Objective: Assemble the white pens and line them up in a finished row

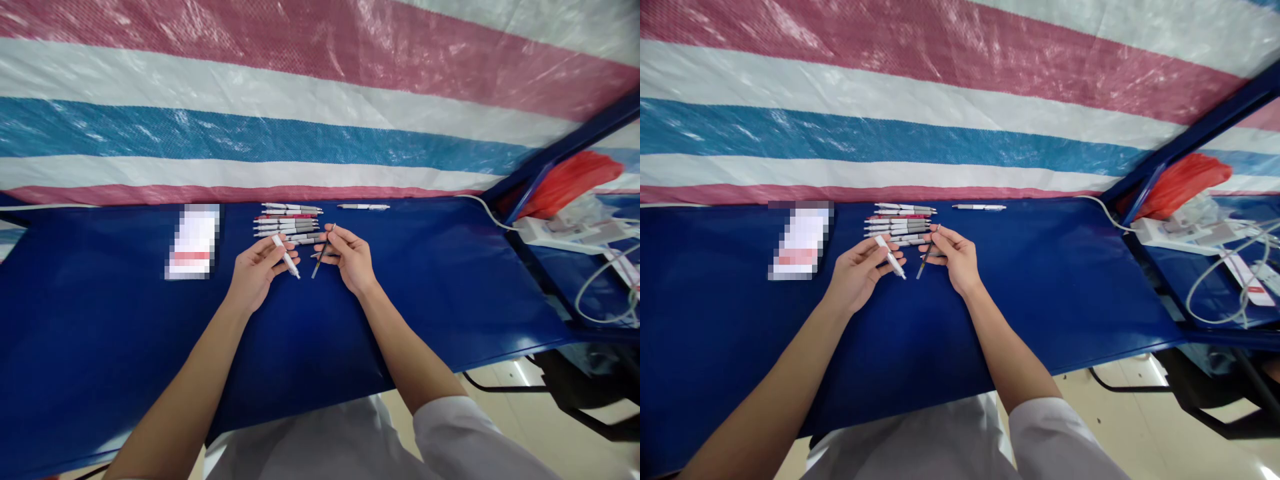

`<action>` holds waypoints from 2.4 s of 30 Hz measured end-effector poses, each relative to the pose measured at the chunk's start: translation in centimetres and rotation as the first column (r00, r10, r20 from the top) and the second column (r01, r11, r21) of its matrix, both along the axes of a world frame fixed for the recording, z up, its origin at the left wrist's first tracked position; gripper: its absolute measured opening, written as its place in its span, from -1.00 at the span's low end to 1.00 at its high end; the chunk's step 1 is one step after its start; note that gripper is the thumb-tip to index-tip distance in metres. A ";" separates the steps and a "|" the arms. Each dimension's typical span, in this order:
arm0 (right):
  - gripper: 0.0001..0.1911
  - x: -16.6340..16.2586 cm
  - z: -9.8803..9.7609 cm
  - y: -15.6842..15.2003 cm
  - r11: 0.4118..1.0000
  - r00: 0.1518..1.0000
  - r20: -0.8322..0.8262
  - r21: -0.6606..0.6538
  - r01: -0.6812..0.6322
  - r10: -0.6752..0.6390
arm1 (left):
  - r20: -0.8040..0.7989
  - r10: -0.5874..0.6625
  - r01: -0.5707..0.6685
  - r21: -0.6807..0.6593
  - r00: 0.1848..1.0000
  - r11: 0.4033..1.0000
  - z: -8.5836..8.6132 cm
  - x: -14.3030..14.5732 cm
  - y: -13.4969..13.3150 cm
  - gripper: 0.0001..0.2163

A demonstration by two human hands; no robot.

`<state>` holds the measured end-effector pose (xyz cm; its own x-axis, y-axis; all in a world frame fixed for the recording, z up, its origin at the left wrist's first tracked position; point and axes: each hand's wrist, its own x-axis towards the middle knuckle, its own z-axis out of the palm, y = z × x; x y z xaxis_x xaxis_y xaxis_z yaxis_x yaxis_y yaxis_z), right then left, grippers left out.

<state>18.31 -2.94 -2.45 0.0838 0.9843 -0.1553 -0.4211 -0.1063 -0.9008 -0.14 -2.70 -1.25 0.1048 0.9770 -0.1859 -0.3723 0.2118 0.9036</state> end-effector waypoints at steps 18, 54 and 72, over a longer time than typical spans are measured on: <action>-0.65 -0.7 0.2 -0.8 0.980 0.986 0.153 0.196 0.029 -0.060 | -0.011 0.002 -0.002 0.014 1.000 1.000 0.1 -0.2 0.0 -0.68; -0.67 -0.7 0.1 -1.0 0.989 0.991 0.115 0.135 0.059 -0.075 | -0.022 -0.042 0.043 0.046 0.999 0.998 -0.3 -0.6 0.0 -0.63; -0.58 -0.3 0.1 -0.4 0.996 0.996 0.016 0.038 0.083 -0.083 | -0.089 -0.004 0.018 0.156 0.996 0.988 -0.3 -0.7 -0.1 -0.66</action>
<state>18.06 -3.31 -2.31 0.1676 0.9790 -0.1163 -0.4115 -0.0377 -0.9106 -0.86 -2.78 -1.58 0.1056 0.9936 -0.0394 -0.2884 0.0685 0.9551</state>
